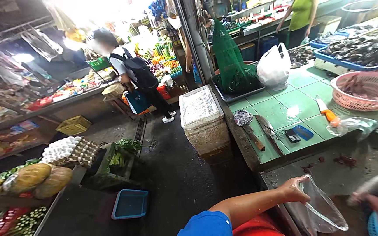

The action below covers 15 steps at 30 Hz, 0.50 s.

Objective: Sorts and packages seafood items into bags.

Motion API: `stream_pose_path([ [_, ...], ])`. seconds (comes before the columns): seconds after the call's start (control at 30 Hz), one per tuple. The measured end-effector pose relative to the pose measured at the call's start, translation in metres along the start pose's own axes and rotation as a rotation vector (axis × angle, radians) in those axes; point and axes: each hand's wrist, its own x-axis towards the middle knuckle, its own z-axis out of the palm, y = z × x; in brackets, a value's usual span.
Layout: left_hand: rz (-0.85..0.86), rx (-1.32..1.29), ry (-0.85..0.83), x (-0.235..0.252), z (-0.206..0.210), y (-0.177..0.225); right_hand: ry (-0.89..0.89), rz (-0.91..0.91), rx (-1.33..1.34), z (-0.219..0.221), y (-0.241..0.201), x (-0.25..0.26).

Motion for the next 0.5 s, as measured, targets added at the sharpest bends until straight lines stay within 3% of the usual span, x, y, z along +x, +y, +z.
stream_pose_path([
  [0.07,-0.008,-0.026,0.015,0.002,0.003,0.003,-0.173,-0.198,-0.093,0.037,0.043,0.001],
  [0.13,-0.04,-0.062,0.079,0.001,0.0,0.003,-0.331,-0.219,-0.302,0.061,0.078,-0.007],
  [0.2,-0.062,-0.055,0.19,0.001,-0.009,-0.004,-0.574,-0.188,-0.627,0.056,0.097,-0.015],
  [0.27,-0.039,0.131,0.288,0.002,-0.023,-0.017,-0.73,-0.254,-0.978,0.04,0.095,-0.024],
  [0.37,0.125,0.409,0.384,-0.002,-0.026,-0.031,-0.668,-0.409,-1.102,0.027,0.077,-0.039],
  [0.43,0.267,0.451,0.397,-0.01,-0.02,-0.022,-0.525,-0.382,-0.976,0.035,0.06,-0.044],
  [0.5,0.426,0.424,0.293,-0.023,-0.01,-0.009,-0.434,-0.327,-0.796,0.057,0.051,-0.048],
])
